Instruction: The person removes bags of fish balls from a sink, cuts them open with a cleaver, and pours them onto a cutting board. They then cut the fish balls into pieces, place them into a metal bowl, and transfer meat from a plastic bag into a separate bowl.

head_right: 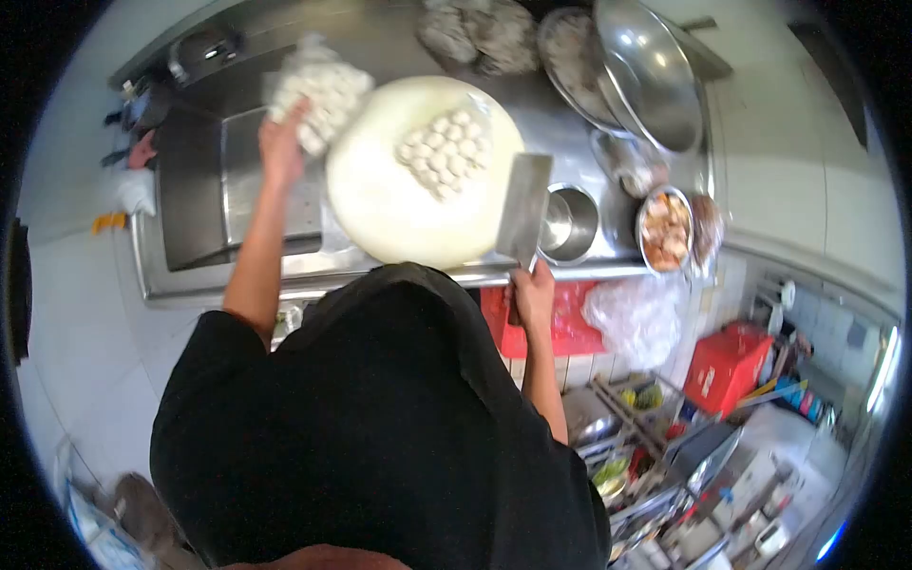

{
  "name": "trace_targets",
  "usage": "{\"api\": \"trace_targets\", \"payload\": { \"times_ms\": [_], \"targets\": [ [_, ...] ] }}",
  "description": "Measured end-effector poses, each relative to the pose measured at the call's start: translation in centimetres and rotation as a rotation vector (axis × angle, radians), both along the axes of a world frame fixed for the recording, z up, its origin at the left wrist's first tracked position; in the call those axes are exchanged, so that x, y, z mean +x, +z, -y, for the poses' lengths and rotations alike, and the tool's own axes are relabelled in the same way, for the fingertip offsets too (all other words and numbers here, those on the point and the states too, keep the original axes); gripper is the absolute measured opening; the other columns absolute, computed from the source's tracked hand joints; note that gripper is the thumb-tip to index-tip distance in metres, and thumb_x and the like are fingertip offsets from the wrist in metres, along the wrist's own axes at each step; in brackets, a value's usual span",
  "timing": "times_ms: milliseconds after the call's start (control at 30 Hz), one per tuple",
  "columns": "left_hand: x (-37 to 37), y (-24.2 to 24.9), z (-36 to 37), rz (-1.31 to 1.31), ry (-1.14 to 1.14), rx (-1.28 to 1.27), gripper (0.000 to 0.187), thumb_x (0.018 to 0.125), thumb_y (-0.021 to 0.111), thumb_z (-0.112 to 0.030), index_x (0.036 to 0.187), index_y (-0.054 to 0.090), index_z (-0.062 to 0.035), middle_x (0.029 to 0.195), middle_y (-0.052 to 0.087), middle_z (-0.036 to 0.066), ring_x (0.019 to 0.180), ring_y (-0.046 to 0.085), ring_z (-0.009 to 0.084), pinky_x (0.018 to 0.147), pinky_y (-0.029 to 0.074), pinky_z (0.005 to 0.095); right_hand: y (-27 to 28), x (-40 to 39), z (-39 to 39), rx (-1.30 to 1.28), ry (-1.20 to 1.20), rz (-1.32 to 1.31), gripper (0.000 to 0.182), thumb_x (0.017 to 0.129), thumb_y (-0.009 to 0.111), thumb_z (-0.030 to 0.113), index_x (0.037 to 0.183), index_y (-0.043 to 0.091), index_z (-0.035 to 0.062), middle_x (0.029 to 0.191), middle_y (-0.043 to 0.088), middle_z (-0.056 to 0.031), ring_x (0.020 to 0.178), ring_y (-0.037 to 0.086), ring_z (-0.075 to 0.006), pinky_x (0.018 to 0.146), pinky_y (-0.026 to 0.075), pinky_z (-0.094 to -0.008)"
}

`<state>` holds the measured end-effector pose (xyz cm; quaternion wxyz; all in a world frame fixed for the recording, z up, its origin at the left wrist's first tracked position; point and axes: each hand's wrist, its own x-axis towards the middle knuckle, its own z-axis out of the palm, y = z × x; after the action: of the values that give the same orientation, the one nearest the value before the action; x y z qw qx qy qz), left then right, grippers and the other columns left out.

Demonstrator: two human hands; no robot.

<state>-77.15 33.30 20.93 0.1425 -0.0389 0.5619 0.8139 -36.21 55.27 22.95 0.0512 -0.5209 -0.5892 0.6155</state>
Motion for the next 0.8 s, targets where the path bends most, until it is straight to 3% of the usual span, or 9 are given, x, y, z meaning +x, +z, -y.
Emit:
{"api": "trace_targets", "payload": {
  "times_ms": [167, 267, 400, 467, 533, 567, 600, 667, 800],
  "targets": [
    [-10.8, -8.1, -4.0, 0.135, 0.139, -0.214, 0.058, 0.087, 0.084, -0.03, 0.125, 0.061, 0.0082, 0.109, 0.073, 0.02, 0.089, 0.073, 0.0256, 0.078, 0.061, 0.0374, -0.8, -0.2, -0.9, -0.014, 0.017, -0.015, 0.017, 0.087, 0.055, 0.001, 0.104, 0.054, 0.0024, 0.065, 0.057, -0.0058, 0.049, 0.055, -0.0146, 0.044, 0.046, -0.0309],
    [-13.2, -12.6, -5.2, 0.135, -0.094, -0.746, 0.085, 0.081, 0.086, -0.043, 0.135, 0.05, 0.0118, 0.122, 0.067, 0.025, 0.104, 0.07, 0.032, 0.088, 0.059, 0.0427, -1.5, -0.3, -0.3, 0.066, 0.05, 0.034, 0.017, 0.087, 0.054, 0.001, 0.104, 0.055, 0.0029, 0.066, 0.057, -0.0052, 0.05, 0.054, -0.0138, 0.046, 0.045, -0.0306],
    [-10.1, -7.7, -9.2, -0.311, -0.085, -1.475, 0.103, 0.079, 0.084, -0.049, 0.146, 0.037, 0.0122, 0.138, 0.057, 0.031, 0.122, 0.059, 0.0442, 0.108, 0.046, 0.0483, -2.5, 0.2, -0.4, 0.144, 0.065, 0.084, 0.019, 0.087, 0.054, 0.001, 0.105, 0.056, 0.0031, 0.066, 0.057, -0.004, 0.051, 0.054, -0.0129, 0.049, 0.044, -0.0306],
    [-6.7, -6.6, -11.8, -0.812, 0.028, -1.212, 0.093, 0.082, 0.082, -0.046, 0.147, 0.042, 0.0071, 0.142, 0.055, 0.029, 0.125, 0.058, 0.0396, 0.109, 0.045, 0.0467, -1.5, -0.4, -0.1, 0.126, 0.048, 0.098, 0.023, 0.086, 0.054, 0.001, 0.109, 0.057, 0.0028, 0.067, 0.056, -0.0038, 0.051, 0.054, -0.0133, 0.049, 0.044, -0.0308],
    [-1.1, 1.0, -14.9, -0.529, -0.623, -0.776, 0.08, 0.083, 0.083, -0.038, 0.144, 0.051, 0.0011, 0.147, 0.051, 0.025, 0.129, 0.054, 0.0374, 0.112, 0.043, 0.0436, -0.6, -1.1, -0.1, 0.09, 0.049, 0.103, 0.025, 0.086, 0.054, 0.002, 0.11, 0.057, 0.0023, 0.067, 0.056, -0.0041, 0.05, 0.053, -0.0139, 0.049, 0.044, -0.0313],
    [1.0, 0.2, -16.7, -0.456, -0.848, -0.526, 0.073, 0.083, 0.082, -0.034, 0.142, 0.055, -0.0015, 0.149, 0.05, 0.022, 0.136, 0.049, 0.0354, 0.113, 0.041, 0.0404, -0.4, -1.2, -0.3, 0.071, 0.048, 0.104, 0.025, 0.086, 0.054, 0.002, 0.111, 0.057, 0.0021, 0.067, 0.056, -0.0043, 0.05, 0.053, -0.0142, 0.049, 0.044, -0.0315],
    [2.1, -1.1, -18.4, -0.892, -0.914, -0.641, 0.077, 0.082, 0.083, -0.033, 0.145, 0.053, -0.0006, 0.147, 0.053, 0.024, 0.135, 0.051, 0.0347, 0.113, 0.043, 0.0396, -3.1, 0.0, -1.2, 0.176, 0.115, 0.073, 0.018, 0.087, 0.054, 0.001, 0.104, 0.052, 0.0024, 0.064, 0.056, -0.0062, 0.048, 0.056, -0.0167, 0.044, 0.048, -0.0329],
    [4.6, 0.2, -20.5, -1.078, -1.19, -0.753, 0.081, 0.073, 0.085, -0.046, 0.137, 0.061, -0.0011, 0.139, 0.06, 0.025, 0.131, 0.056, 0.0362, 0.111, 0.045, 0.0403, -2.5, -0.4, -1.6, 0.127, 0.117, 0.046, 0.018, 0.087, 0.054, 0.001, 0.104, 0.051, 0.0023, 0.064, 0.056, -0.0062, 0.048, 0.056, -0.0172, 0.044, 0.048, -0.0331],
    [4.7, 3.0, -23.3, -0.92, -1.5, -1.217, 0.086, 0.066, 0.085, -0.059, 0.126, 0.069, 0.0004, 0.118, 0.072, 0.021, 0.109, 0.069, 0.0332, 0.098, 0.053, 0.041, -4.0, 0.4, -1.8, 0.181, 0.145, 0.018, 0.023, 0.088, 0.057, 0.005, 0.111, 0.054, 0.0008, 0.071, 0.06, -0.0093, 0.057, 0.059, -0.0187, 0.055, 0.05, -0.0362]
  ]
}}
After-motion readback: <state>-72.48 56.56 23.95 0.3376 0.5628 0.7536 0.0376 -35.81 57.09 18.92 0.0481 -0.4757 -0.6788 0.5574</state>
